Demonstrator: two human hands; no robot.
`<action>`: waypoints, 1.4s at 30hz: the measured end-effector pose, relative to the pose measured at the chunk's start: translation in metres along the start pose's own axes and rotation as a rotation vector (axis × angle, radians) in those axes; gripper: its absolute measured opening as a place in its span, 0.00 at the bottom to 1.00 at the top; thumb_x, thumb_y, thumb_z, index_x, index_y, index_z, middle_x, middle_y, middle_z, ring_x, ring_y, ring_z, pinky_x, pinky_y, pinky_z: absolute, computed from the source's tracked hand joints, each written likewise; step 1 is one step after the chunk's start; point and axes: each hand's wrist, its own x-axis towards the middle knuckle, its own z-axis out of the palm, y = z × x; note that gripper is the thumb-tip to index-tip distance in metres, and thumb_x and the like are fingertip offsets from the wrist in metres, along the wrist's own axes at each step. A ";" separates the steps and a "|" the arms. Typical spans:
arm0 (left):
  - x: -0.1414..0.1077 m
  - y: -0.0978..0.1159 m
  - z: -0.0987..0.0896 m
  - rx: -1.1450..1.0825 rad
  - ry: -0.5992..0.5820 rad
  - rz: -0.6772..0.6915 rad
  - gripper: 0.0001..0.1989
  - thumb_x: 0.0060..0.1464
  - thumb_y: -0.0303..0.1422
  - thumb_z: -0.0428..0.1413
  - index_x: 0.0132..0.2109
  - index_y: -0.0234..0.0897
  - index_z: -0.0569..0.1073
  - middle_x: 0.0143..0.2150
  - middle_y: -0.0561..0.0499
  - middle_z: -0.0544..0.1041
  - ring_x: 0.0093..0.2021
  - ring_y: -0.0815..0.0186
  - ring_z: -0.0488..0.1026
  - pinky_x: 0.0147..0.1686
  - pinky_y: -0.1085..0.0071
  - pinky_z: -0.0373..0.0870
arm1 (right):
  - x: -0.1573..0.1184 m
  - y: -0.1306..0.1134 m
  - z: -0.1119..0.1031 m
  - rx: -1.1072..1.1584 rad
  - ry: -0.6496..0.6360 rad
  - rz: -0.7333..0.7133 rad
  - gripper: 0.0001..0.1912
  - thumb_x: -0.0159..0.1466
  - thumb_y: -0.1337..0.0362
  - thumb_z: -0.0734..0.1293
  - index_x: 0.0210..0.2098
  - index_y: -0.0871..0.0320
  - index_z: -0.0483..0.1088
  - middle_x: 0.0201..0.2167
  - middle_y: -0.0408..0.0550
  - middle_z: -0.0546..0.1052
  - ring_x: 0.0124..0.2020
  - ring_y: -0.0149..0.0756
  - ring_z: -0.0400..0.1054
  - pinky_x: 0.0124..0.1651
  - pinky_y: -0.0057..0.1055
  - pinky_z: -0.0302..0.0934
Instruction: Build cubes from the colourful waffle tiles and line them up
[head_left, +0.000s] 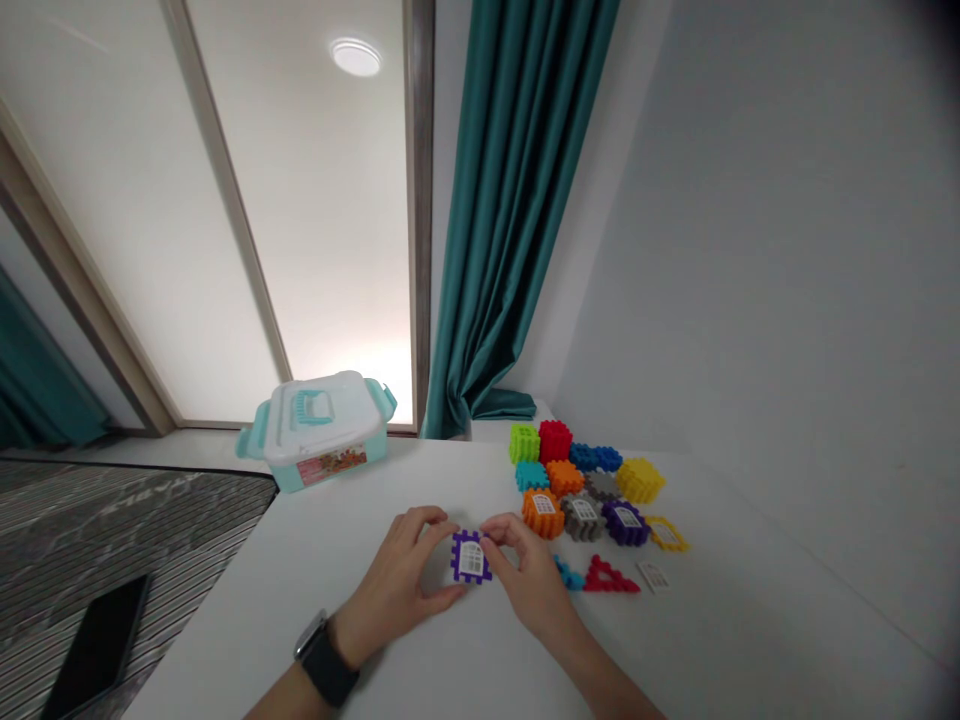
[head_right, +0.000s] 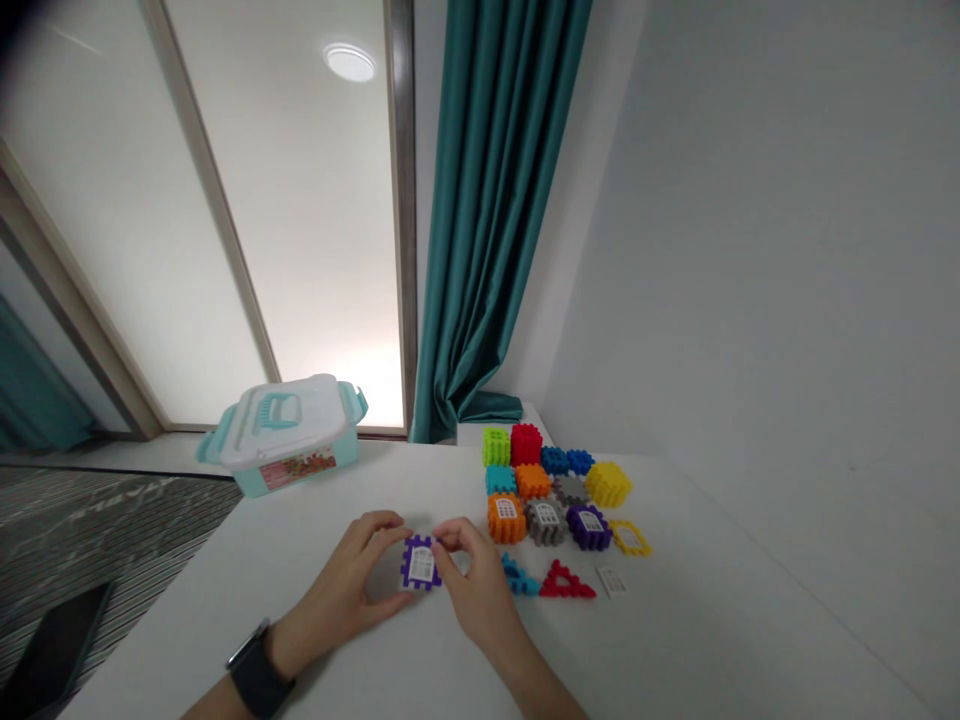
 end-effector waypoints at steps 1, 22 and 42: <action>0.000 0.000 0.000 0.027 -0.002 0.015 0.32 0.47 0.29 0.68 0.59 0.44 0.69 0.56 0.43 0.71 0.54 0.52 0.70 0.54 0.55 0.71 | 0.000 -0.001 0.001 -0.001 -0.006 0.001 0.10 0.66 0.57 0.66 0.38 0.57 0.72 0.32 0.47 0.78 0.36 0.40 0.73 0.41 0.36 0.67; -0.002 -0.018 -0.008 0.000 0.116 0.002 0.24 0.56 0.36 0.65 0.59 0.45 0.72 0.57 0.42 0.70 0.56 0.53 0.71 0.56 0.52 0.72 | -0.004 -0.003 -0.011 -0.482 -0.137 -0.530 0.18 0.66 0.74 0.63 0.52 0.51 0.70 0.50 0.52 0.76 0.52 0.44 0.71 0.55 0.46 0.70; 0.006 -0.008 -0.009 -0.509 -0.073 -0.125 0.15 0.65 0.46 0.54 0.46 0.40 0.76 0.48 0.44 0.73 0.51 0.58 0.71 0.54 0.58 0.69 | -0.006 -0.010 -0.010 -0.286 -0.068 -0.442 0.08 0.70 0.64 0.63 0.44 0.52 0.74 0.42 0.50 0.80 0.46 0.43 0.73 0.51 0.43 0.68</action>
